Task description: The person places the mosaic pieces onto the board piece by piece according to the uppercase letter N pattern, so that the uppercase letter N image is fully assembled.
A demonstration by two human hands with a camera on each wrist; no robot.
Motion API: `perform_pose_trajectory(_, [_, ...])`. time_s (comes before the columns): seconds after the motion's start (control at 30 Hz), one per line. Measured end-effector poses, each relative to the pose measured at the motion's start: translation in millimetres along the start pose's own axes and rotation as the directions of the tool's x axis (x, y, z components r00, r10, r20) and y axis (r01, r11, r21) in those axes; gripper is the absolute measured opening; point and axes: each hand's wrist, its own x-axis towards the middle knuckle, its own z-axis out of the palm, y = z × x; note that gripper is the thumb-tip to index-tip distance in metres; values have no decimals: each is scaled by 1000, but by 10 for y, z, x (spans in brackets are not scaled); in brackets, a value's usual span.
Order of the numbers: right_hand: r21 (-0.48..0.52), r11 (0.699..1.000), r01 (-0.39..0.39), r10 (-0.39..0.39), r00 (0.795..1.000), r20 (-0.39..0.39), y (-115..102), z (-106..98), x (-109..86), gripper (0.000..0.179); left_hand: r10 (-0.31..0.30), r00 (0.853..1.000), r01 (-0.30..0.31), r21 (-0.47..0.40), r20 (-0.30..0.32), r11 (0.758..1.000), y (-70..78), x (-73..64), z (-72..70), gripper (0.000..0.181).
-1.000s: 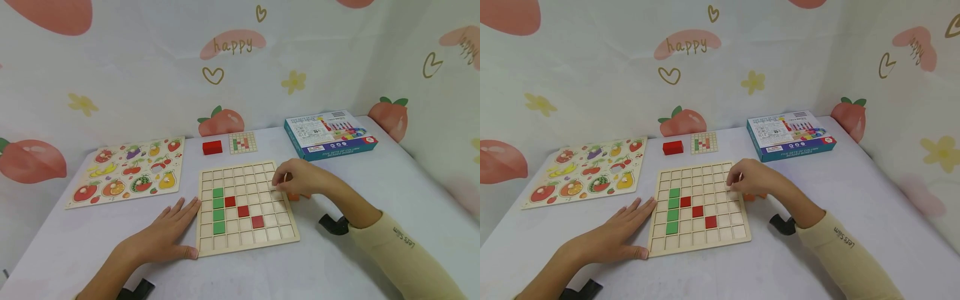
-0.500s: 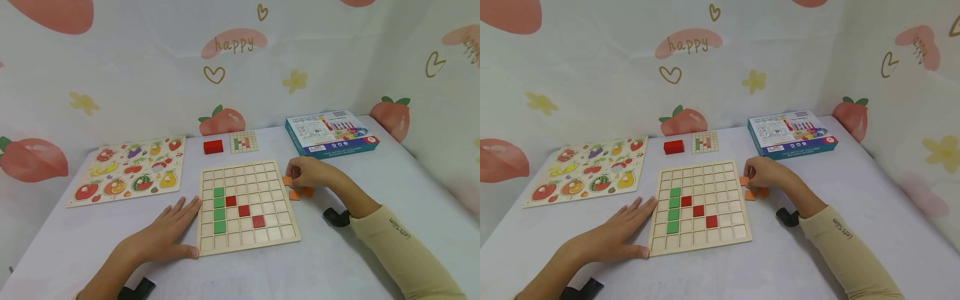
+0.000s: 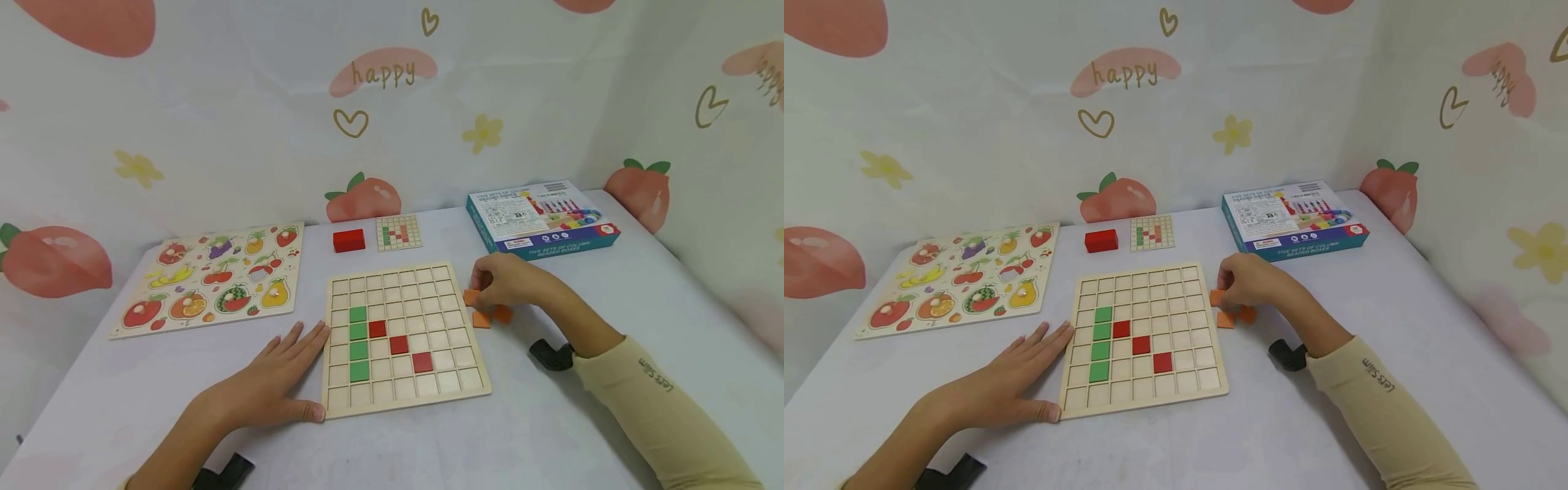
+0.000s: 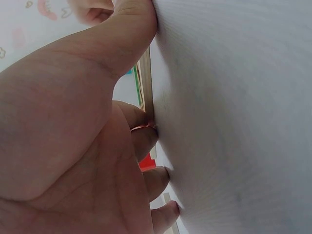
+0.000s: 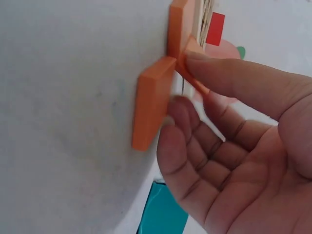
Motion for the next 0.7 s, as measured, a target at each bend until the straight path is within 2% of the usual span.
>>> perform_pose_trajectory(0.23, [94,995,32,-29,999,-33,33,-44,1,6,3,1000,-3,1,-1,1000,3,1,0,120])
perform_pose_trajectory(0.43, [186,981,51,-40,997,-63,-1,-41,4,6,8,1000,-8,0,-1,1000,-4,0,0,120])
perform_pose_trajectory(0.7, [343,938,50,-65,997,33,-186,126,-7,5,4,1000,-4,-5,1,1000,-15,5,8,121])
